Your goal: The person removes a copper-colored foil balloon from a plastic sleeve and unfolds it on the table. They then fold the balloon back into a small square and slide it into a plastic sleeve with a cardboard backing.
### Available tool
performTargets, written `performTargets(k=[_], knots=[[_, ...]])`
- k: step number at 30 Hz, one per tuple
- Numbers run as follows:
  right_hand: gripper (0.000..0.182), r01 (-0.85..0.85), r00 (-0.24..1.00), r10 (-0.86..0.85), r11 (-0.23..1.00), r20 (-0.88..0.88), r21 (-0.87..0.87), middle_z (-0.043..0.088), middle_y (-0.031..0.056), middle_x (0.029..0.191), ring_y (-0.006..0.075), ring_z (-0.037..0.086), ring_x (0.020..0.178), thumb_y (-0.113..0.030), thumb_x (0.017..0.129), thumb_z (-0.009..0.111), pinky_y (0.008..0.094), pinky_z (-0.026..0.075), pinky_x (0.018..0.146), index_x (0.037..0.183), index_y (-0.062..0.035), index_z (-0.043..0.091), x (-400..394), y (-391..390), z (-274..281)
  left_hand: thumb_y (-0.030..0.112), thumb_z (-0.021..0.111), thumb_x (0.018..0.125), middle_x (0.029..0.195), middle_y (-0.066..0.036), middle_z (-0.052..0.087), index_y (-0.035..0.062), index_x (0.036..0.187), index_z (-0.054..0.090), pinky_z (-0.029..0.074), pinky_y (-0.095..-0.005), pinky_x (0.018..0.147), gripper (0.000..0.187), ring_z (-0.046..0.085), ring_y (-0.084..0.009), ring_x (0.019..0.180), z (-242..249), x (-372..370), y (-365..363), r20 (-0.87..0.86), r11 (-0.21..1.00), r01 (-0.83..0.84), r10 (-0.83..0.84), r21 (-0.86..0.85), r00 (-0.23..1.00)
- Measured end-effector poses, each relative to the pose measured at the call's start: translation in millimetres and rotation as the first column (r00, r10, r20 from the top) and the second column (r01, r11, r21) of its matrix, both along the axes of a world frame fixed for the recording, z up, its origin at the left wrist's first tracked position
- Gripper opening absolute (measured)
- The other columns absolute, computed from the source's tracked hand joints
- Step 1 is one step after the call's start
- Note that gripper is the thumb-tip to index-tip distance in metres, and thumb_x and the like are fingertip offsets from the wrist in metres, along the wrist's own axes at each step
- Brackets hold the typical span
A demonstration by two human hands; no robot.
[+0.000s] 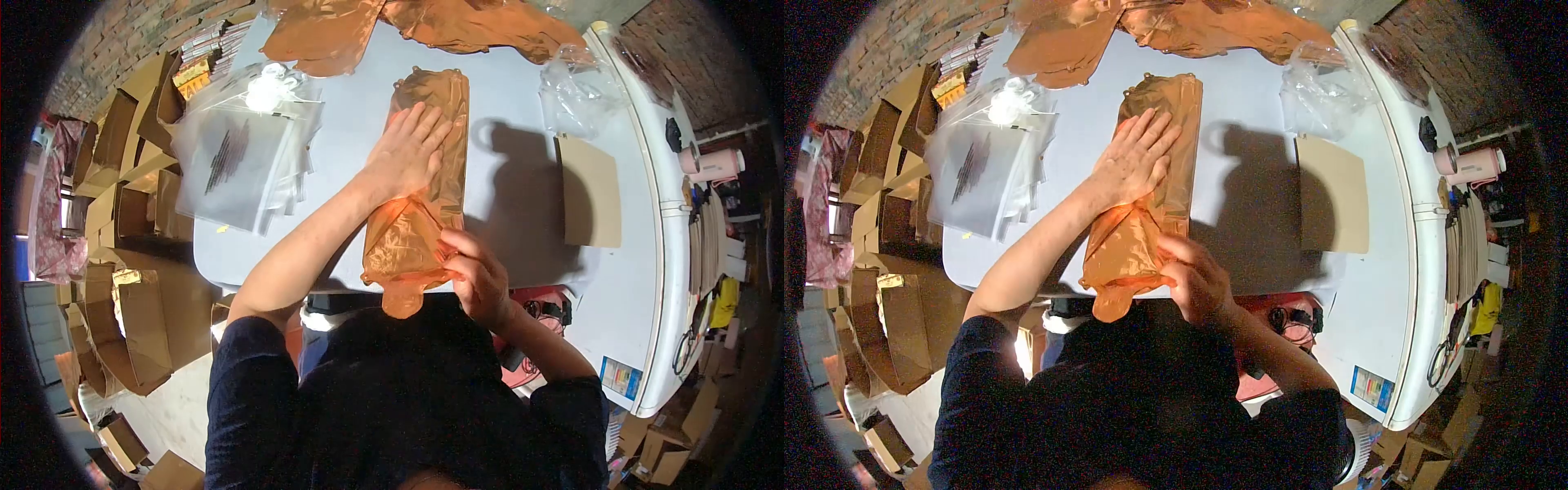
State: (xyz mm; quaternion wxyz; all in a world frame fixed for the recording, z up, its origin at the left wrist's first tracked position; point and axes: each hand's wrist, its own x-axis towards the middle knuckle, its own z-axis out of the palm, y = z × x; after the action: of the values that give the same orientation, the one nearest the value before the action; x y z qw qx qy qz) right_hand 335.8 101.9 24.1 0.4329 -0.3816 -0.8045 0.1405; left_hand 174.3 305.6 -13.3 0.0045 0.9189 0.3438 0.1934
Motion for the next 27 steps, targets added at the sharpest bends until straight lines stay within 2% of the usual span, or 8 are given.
performTargets(k=[3, 6, 7, 10, 11, 14, 19, 27], knots=[[0.046, -0.043, 0.994, 0.028, 0.99, -0.109, -0.134, 0.056, 0.0249, 0.143, 0.0416, 0.065, 0.123, 0.003, 0.078, 0.078, 0.0465, 0.057, 0.101, 0.118, -0.0035, 0.056, 5.2, 4.7, -2.6, 0.03, 0.044, 0.104, 0.165, -0.019, 0.039, 0.0083, 0.16, 0.04, 0.019, -0.0522, 0.13, 0.06, 0.027, -0.0394, 0.157, -2.3, 0.3, 1.5, -0.005, 1.0, 0.001, -0.001, 0.011, 1.0], [0.041, -0.103, 0.993, 0.11, 0.982, 0.04, -0.156, 0.052, 0.0262, 0.147, 0.0427, 0.055, 0.136, 0.001, 0.081, 0.075, 0.0495, 0.05, 0.111, 0.117, -0.0028, 0.055, 3.4, 12.0, 5.6, 0.03, 0.044, 0.104, 0.165, -0.019, 0.038, 0.0085, 0.16, 0.04, 0.019, -0.0524, 0.13, 0.06, 0.026, -0.0394, 0.157, -0.8, -0.5, 1.3, -0.018, 1.0, 0.001, -0.001, -0.001, 1.0], [0.038, -0.171, 0.967, 0.188, 0.979, 0.173, -0.107, 0.055, 0.0232, 0.145, 0.0407, 0.047, 0.144, -0.006, 0.086, 0.072, 0.0505, 0.043, 0.117, 0.122, -0.0027, 0.059, 11.8, 16.0, 0.0, 0.03, 0.044, 0.104, 0.166, -0.018, 0.038, 0.0085, 0.16, 0.04, 0.018, -0.0525, 0.13, 0.06, 0.026, -0.0393, 0.157, -0.2, -0.6, 1.0, -0.025, 1.0, -0.001, 0.0, -0.003, 1.0], [0.042, -0.113, 0.891, 0.177, 0.978, 0.419, -0.174, 0.058, 0.0174, 0.144, 0.0356, 0.051, 0.142, -0.013, 0.09, 0.068, 0.0476, 0.044, 0.117, 0.131, -0.0042, 0.061, 20.4, 21.2, 5.8, 0.029, 0.044, 0.104, 0.166, -0.018, 0.037, 0.0087, 0.161, 0.039, 0.018, -0.0529, 0.13, 0.06, 0.025, -0.0393, 0.158, 0.6, -0.5, 0.6, -0.027, 1.0, 0.001, -0.002, -0.013, 1.0], [0.042, -0.069, 0.922, 0.062, 0.998, 0.382, 0.005, 0.061, 0.0117, 0.141, 0.03, 0.056, 0.136, -0.018, 0.091, 0.065, 0.0445, 0.044, 0.113, 0.132, -0.0051, 0.064, 19.5, 25.6, 3.3, 0.029, 0.044, 0.104, 0.166, -0.018, 0.037, 0.0087, 0.161, 0.039, 0.018, -0.0531, 0.13, 0.06, 0.025, -0.0393, 0.158, 0.8, -0.7, 0.6, -0.026, 1.0, 0.003, -0.003, -0.017, 1.0], [0.037, 0.008, 0.888, -0.081, 0.987, 0.452, 0.16, 0.064, 0.0085, 0.137, 0.0266, 0.059, 0.127, -0.02, 0.092, 0.064, 0.0418, 0.044, 0.108, 0.127, -0.0062, 0.068, 23.9, 51.5, -3.2, 0.029, 0.044, 0.104, 0.166, -0.018, 0.037, 0.0088, 0.161, 0.039, 0.018, -0.0531, 0.13, 0.061, 0.025, -0.0395, 0.158, 1.6, -0.8, 0.2, -0.024, 1.0, 0.004, -0.004, -0.021, 1.0], [0.031, 0.104, 0.924, -0.121, 0.992, 0.363, 0.065, 0.072, 0.0084, 0.117, 0.0281, 0.063, 0.117, -0.013, 0.083, 0.07, 0.0436, 0.044, 0.105, 0.113, -0.0053, 0.073, 22.6, 81.0, -8.8, 0.029, 0.045, 0.104, 0.166, -0.018, 0.038, 0.0088, 0.161, 0.038, 0.018, -0.053, 0.13, 0.061, 0.026, -0.0395, 0.157, 2.6, -1.1, 0.3, -0.016, 0.999, 0.003, -0.004, -0.037, 1.0], [0.023, 0.018, 0.934, -0.058, 0.993, 0.353, 0.116, 0.074, 0.0105, 0.117, 0.0283, 0.067, 0.114, -0.011, 0.087, 0.066, 0.0444, 0.05, 0.102, 0.108, -0.004, 0.075, 27.6, 60.1, -10.2, 0.029, 0.048, 0.102, 0.165, -0.018, 0.039, 0.0075, 0.161, 0.039, 0.021, -0.0529, 0.129, 0.063, 0.028, -0.0407, 0.156, -4.5, -1.5, -26.5, 0.031, 0.999, -0.034, 0.034, -0.011, 0.999]])
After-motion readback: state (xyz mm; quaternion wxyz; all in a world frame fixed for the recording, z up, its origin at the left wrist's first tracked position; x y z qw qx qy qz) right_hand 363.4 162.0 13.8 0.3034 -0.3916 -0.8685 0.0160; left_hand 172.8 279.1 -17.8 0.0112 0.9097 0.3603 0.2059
